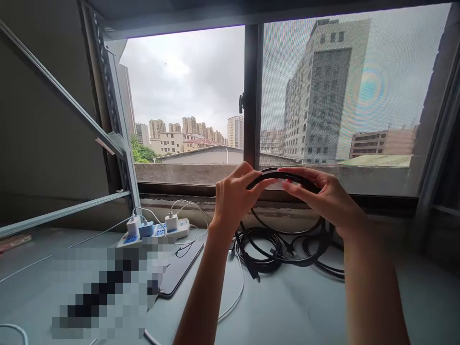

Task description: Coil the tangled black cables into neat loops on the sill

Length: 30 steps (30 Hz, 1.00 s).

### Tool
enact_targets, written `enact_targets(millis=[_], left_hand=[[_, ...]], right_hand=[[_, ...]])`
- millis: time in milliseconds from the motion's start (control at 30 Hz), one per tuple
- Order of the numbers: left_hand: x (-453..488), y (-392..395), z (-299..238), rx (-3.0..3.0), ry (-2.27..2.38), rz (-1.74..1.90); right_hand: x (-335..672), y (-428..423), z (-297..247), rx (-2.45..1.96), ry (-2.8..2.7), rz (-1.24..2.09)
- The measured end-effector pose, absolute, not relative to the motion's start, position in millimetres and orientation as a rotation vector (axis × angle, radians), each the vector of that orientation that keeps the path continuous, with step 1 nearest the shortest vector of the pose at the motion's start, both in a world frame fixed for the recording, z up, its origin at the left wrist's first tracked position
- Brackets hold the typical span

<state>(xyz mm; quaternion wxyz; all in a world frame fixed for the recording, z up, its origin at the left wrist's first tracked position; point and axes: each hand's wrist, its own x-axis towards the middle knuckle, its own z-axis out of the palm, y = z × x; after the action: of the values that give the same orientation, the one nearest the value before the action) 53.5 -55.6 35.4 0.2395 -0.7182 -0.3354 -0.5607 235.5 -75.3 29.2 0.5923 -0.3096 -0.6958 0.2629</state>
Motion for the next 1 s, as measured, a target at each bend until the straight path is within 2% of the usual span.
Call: enact_targets(millis=[300, 467, 733, 1000], left_hand=[[62, -51, 30, -1.838, -0.714, -1.775], [64, -53, 32, -1.769, -0.736, -1.778], [53, -49, 35, -1.810, -0.775, -2.053], [58, -55, 34, -1.754, -0.821, -1.721]], right_hand=[[236, -77, 34, -0.649, -1.435, 0.879], [234, -74, 34, -0.693, -1.303, 0.806], [242, -70, 33, -0.653, -1.262, 0.806], [240, -88, 41, -0.528, -1.376, 0.929]])
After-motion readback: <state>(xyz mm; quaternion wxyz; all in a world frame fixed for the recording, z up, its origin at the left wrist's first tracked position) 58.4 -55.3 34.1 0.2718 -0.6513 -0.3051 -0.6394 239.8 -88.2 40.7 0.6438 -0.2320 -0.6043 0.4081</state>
